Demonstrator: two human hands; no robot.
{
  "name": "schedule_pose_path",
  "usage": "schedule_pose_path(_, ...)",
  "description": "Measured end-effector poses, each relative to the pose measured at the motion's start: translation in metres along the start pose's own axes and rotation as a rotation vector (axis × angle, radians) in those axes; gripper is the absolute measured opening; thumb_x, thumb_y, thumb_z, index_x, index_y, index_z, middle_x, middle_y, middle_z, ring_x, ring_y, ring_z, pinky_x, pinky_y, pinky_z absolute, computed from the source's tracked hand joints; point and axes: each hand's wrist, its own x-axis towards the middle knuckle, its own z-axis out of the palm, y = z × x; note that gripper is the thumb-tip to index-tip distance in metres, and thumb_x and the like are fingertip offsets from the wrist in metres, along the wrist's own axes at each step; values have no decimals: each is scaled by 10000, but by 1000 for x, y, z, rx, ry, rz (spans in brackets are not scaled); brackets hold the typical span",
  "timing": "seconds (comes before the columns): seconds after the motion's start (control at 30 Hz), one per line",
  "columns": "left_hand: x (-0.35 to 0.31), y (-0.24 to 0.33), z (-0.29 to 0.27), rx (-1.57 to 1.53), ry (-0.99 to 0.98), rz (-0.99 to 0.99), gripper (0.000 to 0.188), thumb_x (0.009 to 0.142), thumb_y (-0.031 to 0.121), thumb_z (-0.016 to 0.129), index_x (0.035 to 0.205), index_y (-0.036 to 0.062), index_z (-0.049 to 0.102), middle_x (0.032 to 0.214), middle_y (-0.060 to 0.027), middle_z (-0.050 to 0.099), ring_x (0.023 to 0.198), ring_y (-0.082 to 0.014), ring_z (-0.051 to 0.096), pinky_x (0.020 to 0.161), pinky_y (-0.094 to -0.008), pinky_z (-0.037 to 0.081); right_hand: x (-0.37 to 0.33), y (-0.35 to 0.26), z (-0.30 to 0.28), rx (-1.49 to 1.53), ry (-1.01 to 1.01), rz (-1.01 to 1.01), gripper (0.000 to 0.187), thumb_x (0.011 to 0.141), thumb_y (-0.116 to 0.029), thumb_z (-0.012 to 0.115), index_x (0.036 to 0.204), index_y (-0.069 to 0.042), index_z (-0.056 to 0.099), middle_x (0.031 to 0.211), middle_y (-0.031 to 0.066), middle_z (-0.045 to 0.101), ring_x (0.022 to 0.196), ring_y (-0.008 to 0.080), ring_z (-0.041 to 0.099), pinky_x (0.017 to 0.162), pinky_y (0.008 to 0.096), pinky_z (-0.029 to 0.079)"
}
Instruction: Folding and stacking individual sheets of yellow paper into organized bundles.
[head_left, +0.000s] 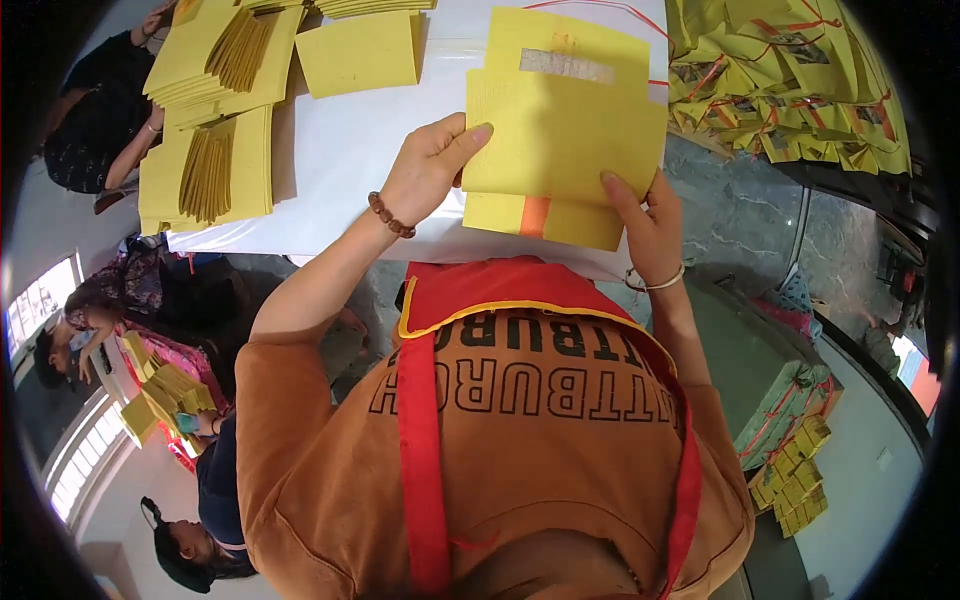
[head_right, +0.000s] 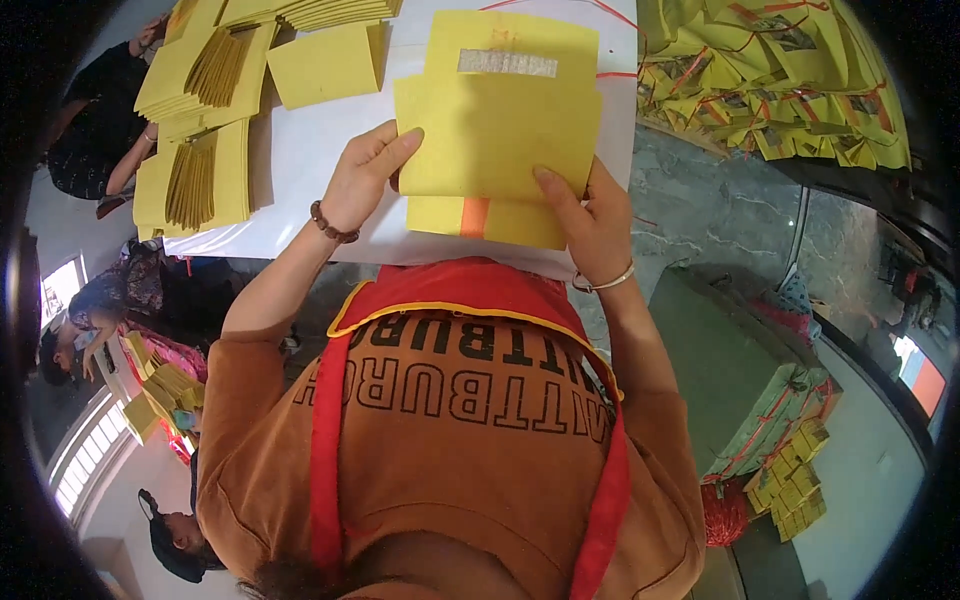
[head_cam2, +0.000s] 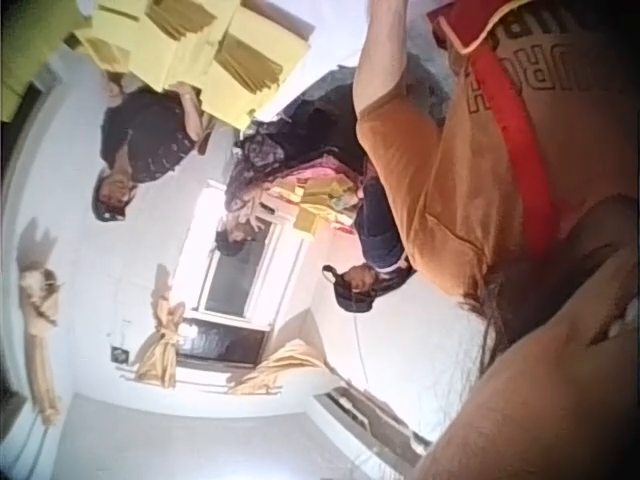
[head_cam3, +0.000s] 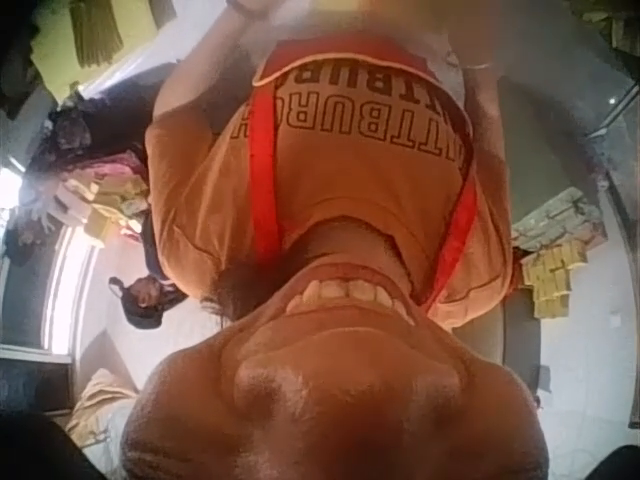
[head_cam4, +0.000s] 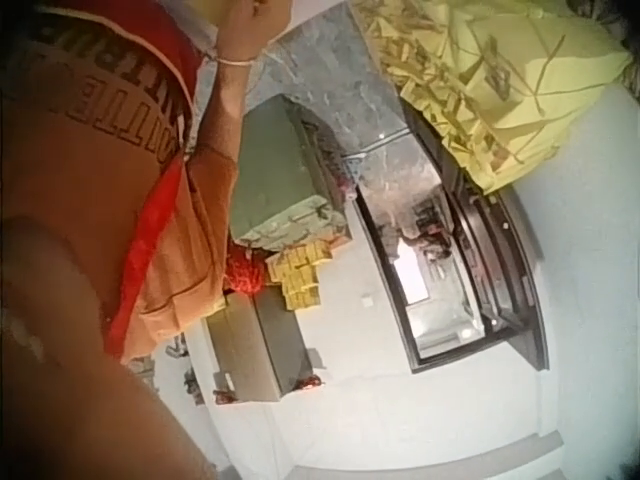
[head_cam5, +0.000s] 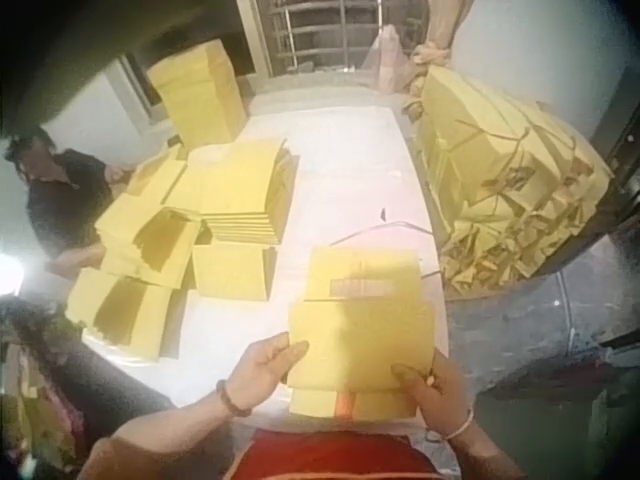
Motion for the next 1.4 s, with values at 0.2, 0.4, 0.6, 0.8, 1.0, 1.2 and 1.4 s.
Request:
schedule_pose_path(0.2,7,14,0,-63,-4,-130,263,932,298,511,866,73,631,645,67,524,574,-20,402,537,-195,321,14,2,6,163,63,62,341,859,-112,616,1156,20,513,964,103,645,827,98,588,699,225,464)
schedule_pose_path(0.4,9,21,-1,-15,-10,-199,275,926,313,521,847,75,635,650,69,530,573,-19,394,548,-191,312,14,6,10,99,107,5,372,847,-96,620,1200,-12,537,1011,115,647,850,121,604,737,233,469)
schedule_pose_path(0.6,8,21,7,-65,54,-139,289,929,316,519,836,64,627,654,64,528,576,-23,398,546,-194,312,14,5,7,-121,77,10,326,830,-95,623,1145,-15,593,989,125,658,849,130,613,747,249,476)
schedule_pose_path(0.8,12,30,3,-87,-18,-177,263,920,301,542,781,84,592,629,63,520,549,-16,395,510,-193,303,17,6,8,-147,125,-13,325,830,-99,621,1147,-35,599,954,130,666,777,113,601,688,245,474)
schedule_pose_path(1.0,8,19,11,-180,142,-144,174,898,257,586,857,88,586,620,59,529,549,-11,429,493,-190,303,17,5,11,-183,143,-12,324,830,-94,619,1150,-42,603,943,126,669,729,94,580,652,235,464)
schedule_pose_path(1.2,-3,20,9,-36,348,132,262,874,152,609,1090,26,529,820,-4,599,653,-52,501,565,-207,385,17,8,12,-179,177,-34,321,829,-98,620,1146,-45,607,942,130,668,737,100,588,659,237,467)
schedule_pose_path(1.4,-11,44,33,840,241,857,337,740,75,614,1066,-1,575,978,-108,605,898,-295,561,803,-396,423,16,2,13,-198,188,7,317,825,-107,627,1137,-55,613,953,149,664,780,130,620,675,254,476)
